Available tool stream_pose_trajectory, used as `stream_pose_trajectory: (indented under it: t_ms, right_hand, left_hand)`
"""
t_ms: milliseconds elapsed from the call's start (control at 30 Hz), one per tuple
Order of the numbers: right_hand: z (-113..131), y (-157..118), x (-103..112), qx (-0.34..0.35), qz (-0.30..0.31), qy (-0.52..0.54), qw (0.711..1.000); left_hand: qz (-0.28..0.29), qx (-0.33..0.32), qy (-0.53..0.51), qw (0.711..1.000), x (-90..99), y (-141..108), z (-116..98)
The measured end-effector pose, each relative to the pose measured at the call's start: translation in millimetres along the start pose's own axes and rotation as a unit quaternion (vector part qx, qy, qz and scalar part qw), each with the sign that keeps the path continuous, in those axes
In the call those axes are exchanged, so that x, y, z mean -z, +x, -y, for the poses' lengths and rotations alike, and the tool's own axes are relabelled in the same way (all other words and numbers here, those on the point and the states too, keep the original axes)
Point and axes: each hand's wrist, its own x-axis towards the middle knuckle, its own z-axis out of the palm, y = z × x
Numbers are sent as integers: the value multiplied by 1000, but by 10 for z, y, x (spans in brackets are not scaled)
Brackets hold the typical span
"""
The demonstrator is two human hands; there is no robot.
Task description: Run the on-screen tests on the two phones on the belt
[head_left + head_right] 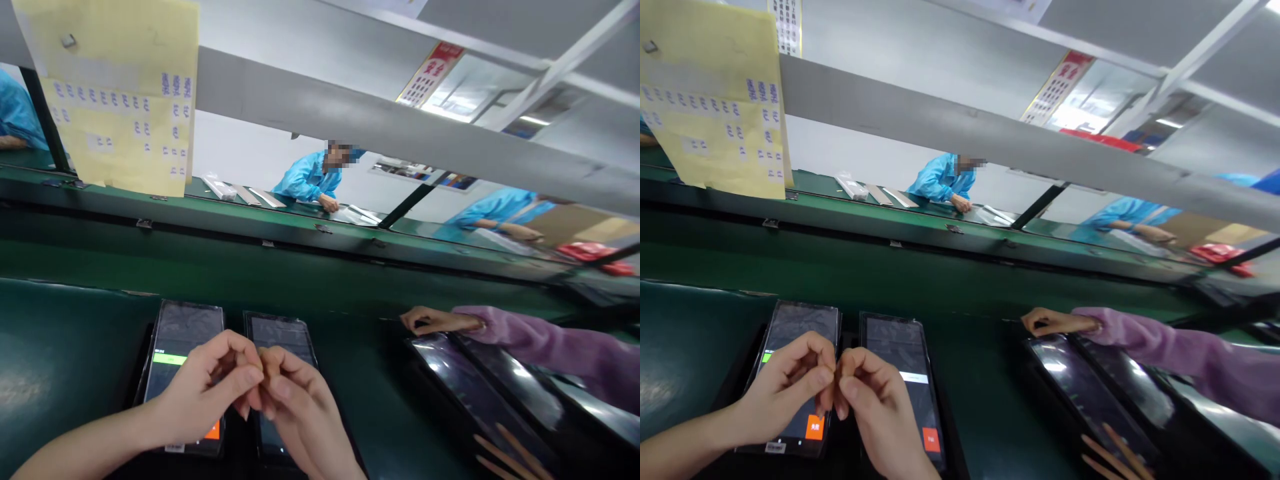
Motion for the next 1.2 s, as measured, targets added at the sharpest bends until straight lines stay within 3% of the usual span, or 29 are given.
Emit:
stream_pose_trajectory:
  t_ms: [67,133,233,300,567,800,900,1067,1133,1200]
  right_hand:
    - [13,33,2,-25,-4,31,999]
    - [26,56,8,-39,-9,43,998]
    - [29,77,19,-44,-20,38,998]
    - [25,84,23,-41,-33,26,998]
    - [21,71,13,12,-94,-59,994]
    - [21,82,40,38,-81,-137,986]
    - [16,90,45,26,-74,-143,987]
    - [-5,89,58,14,-68,-141,988]
    - [-30,77,74,19,-73,-153,985]
    - [-63,62,90,28,-65,-163,984]
  left_hand:
    - [-17,-37,46,998,28,18,1]
    - [-45,-136,180,973,57,36,-8]
    - [-79,-292,397,867,89,49,-24]
    - [-87,-331,455,822,95,48,-25]
    - [-91,-324,445,830,101,42,-6]
    - [-51,-236,376,895,132,49,-123]
    - [-47,-221,372,900,150,45,-164]
    - [-57,-242,420,873,170,42,-135]
    - [-77,-281,469,834,174,64,-87]
    - [-112,-325,528,777,199,95,-54]
